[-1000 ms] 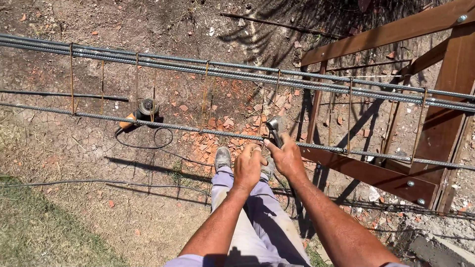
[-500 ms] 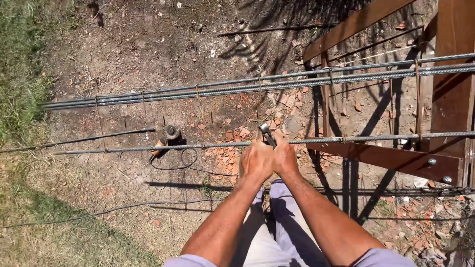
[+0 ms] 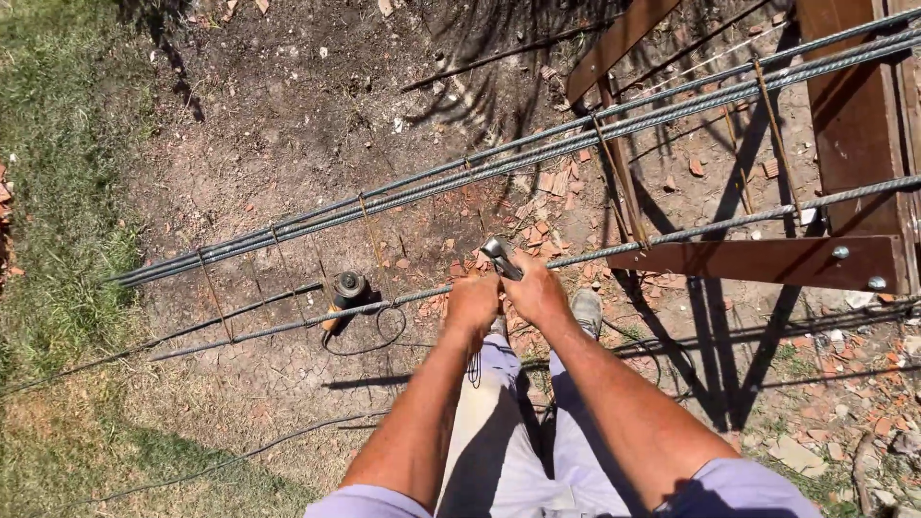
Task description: Tying rebar intersections together using wire and pliers
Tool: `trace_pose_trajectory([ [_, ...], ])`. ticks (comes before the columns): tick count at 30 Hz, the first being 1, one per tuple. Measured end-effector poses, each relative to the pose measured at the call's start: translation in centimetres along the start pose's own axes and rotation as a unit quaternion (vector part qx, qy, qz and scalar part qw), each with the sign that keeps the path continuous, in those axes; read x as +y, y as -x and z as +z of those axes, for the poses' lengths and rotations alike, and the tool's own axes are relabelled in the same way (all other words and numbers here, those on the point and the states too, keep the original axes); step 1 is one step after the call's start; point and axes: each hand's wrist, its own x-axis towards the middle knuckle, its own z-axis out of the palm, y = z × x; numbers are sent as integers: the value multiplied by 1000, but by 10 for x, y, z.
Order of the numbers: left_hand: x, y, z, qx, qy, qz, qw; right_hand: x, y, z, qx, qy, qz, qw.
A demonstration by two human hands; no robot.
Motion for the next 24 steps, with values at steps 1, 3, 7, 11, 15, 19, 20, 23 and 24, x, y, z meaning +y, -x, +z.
trace_pose_trajectory([
  [1,-4,3,2,2,-3,9,1000,-4,-1,-4,9,-2,0,1000],
  [3,-14,15,12,26,540,-247,804,-9,6,-9,1,-8,21,1000],
  [7,12,48,-19,-25,753,-218,621,-45,28,-29,3,-22,35,999],
  [11,0,49,1,-46,855,-154,494,-64,35,-23,-6,4,42,999],
  [15,-11,42,15,-60,860,-120,492,-67,35,-30,-33,39,23,998],
  [19,-18,43,5,-78,829,-131,538,-64,59,-55,0,65,3,998],
  [20,-20,43,0,-94,815,-139,555,-68,73,-64,15,81,2,997],
  [23,-32,41,-6,-124,774,-129,608,-46,123,-80,27,51,44,997],
  [24,-38,40,-9,-127,746,-112,644,-35,139,-84,19,3,78,997],
])
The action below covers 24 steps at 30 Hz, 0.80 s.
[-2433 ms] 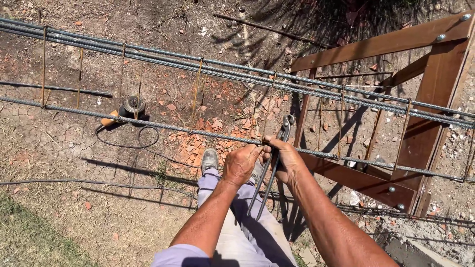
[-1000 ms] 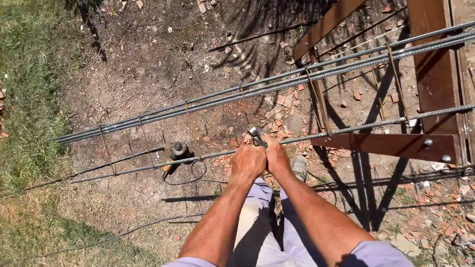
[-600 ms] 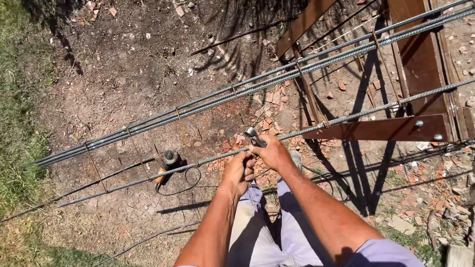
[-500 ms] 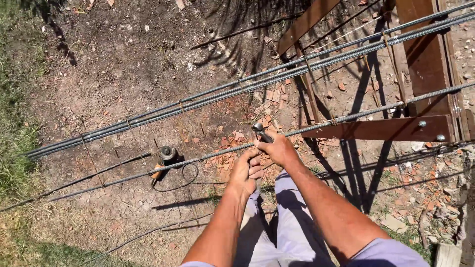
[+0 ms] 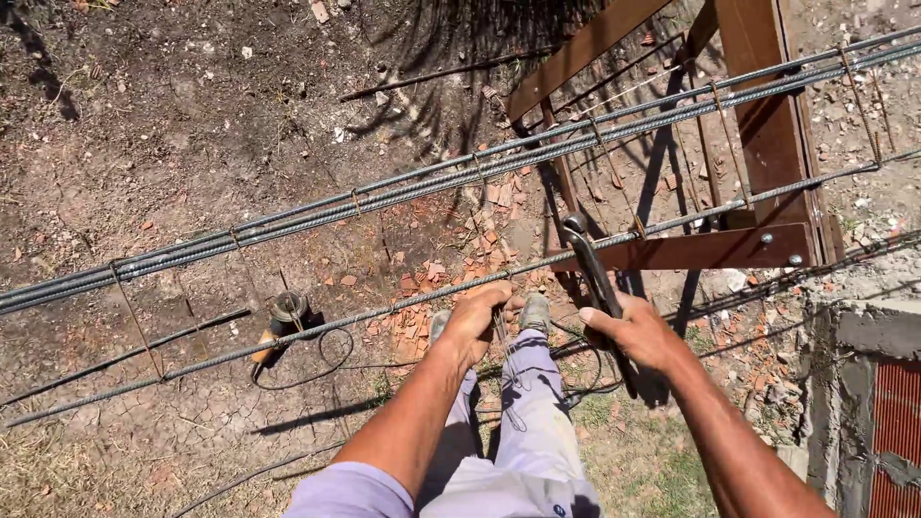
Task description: Tying rebar intersections together using wire and pliers
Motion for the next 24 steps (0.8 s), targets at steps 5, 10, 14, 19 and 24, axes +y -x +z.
trace_pose_trajectory([
  [5,38,19,8,35,-58,-32,997,73,51,45,29,60,124,990],
  [10,46,6,1,31,-193,-49,980,61,72,60,-33,28,172,984],
  [14,39,3,-6,-4,-137,-69,988,35,73,62,-100,72,220,968],
  [19,32,7,-11,-16,-157,-55,986,31,63,67,-135,32,215,967],
  [24,28,7,-7,3,-27,-54,998,6,68,70,-120,21,235,964],
])
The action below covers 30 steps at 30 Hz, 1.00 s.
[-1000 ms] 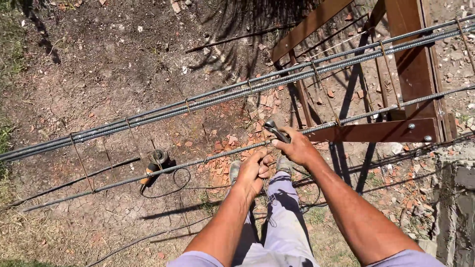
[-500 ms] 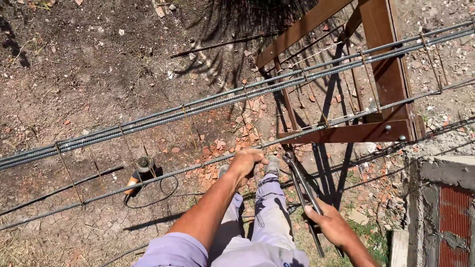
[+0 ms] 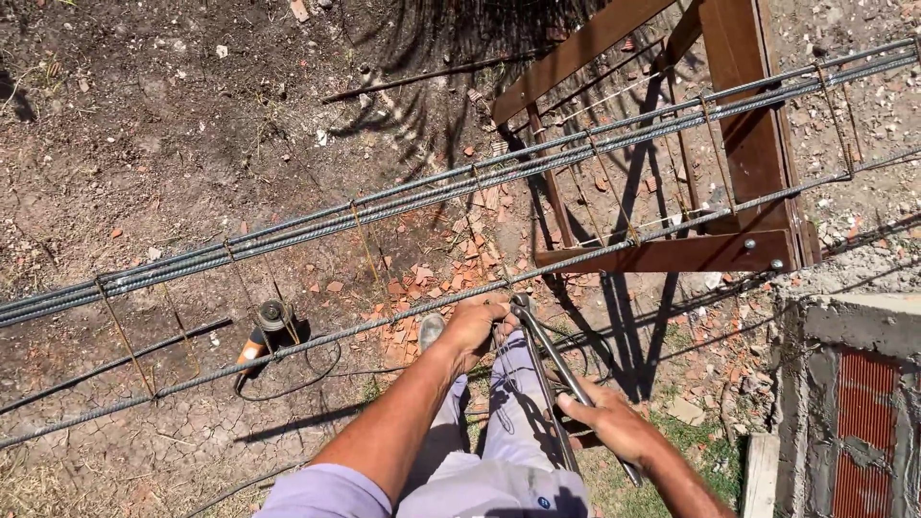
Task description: Tying rebar intersections together using wire and pliers
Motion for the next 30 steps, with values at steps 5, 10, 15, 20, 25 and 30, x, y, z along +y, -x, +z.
trace_pose_trajectory([
  [5,-1,-2,0,-1,1,-10,1000,-3,-7,7,3,-25,-30,999],
  [10,-1,-3,-1,-3,21,-14,1000,3,-24,18,6,-28,-45,999],
  [15,0,-5,-2,-2,6,2,1000,4,-32,28,-5,-73,-50,996],
  [20,1,7,-1,7,20,-26,999,7,-28,30,-15,-76,-49,996],
  [25,0,3,0,0,8,3,1000,11,-37,25,-7,-32,-32,999],
  [30,3,10,5,20,-14,-8,1000,-7,-16,22,-118,-304,-45,944],
])
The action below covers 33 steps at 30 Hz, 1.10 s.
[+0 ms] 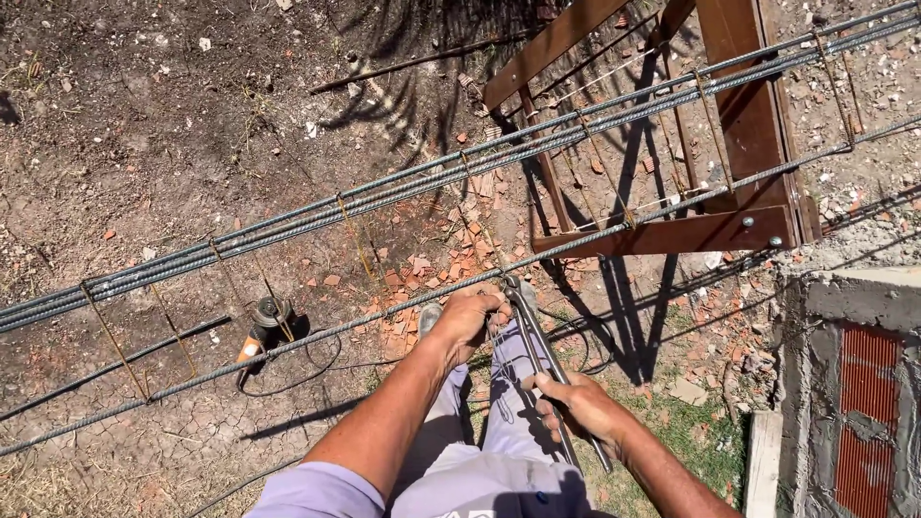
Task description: Tying rebar intersections together using wire and pliers
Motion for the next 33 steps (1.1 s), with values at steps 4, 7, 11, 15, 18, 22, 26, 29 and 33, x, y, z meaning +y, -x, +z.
trace_pose_trajectory([
  [4,-5,0,0,-4,-29,4,1000,27,-30,-3,-64,-71,-39,995],
  [7,-5,11,15,30,-37,29,998,36,-43,-1,4,29,-48,998],
  [11,-16,7,30,43,-103,-8,994,57,-83,-5,65,76,-112,989],
  [15,-46,-31,28,84,-257,5,963,71,-121,-19,140,225,-141,954],
  [18,-50,-25,39,144,-245,31,958,74,-140,-30,153,253,-164,941],
  [22,-75,-24,54,138,-230,148,952,76,-146,-36,133,174,-241,945],
  [26,-97,-26,73,285,-280,73,914,76,-115,-29,206,267,-206,918],
  [29,-86,-10,93,290,-218,40,931,65,-92,-19,273,360,-150,879],
  [33,-80,-15,113,310,-72,5,948,89,-98,-21,295,343,-280,847],
])
